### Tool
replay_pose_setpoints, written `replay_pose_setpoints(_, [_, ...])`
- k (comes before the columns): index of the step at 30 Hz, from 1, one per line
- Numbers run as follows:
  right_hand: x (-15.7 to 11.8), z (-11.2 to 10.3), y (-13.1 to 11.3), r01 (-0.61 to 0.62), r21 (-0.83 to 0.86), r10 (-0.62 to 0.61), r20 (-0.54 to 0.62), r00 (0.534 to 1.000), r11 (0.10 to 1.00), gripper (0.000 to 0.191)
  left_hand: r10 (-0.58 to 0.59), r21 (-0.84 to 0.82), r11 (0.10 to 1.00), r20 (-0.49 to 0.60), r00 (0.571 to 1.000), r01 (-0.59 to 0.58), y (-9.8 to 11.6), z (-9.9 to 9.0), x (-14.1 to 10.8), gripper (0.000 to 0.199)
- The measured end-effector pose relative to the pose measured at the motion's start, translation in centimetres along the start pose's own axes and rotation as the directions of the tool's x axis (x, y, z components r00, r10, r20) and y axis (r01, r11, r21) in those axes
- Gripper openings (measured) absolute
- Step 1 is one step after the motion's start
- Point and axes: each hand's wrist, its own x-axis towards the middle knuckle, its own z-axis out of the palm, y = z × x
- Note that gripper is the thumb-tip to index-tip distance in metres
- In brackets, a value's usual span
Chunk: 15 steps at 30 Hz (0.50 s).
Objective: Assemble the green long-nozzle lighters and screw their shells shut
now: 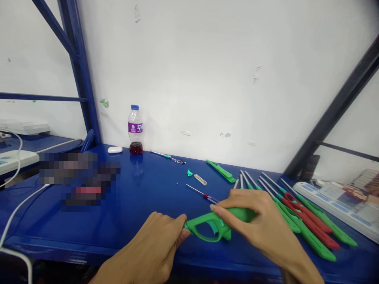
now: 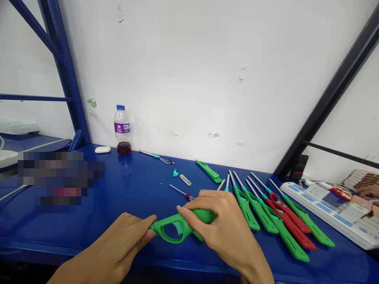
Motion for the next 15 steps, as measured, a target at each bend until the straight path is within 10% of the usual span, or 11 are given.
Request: replay_pose_setpoints(15, [-0.1, 0.5, -1.1, -0.115, -0.070, 0.114, -0.009, 0.993, 0.991, 0.034, 0.075, 0.226, 0.971, 0.040, 0.996, -0.082, 0.0, -0.1, 1.1, 0.022])
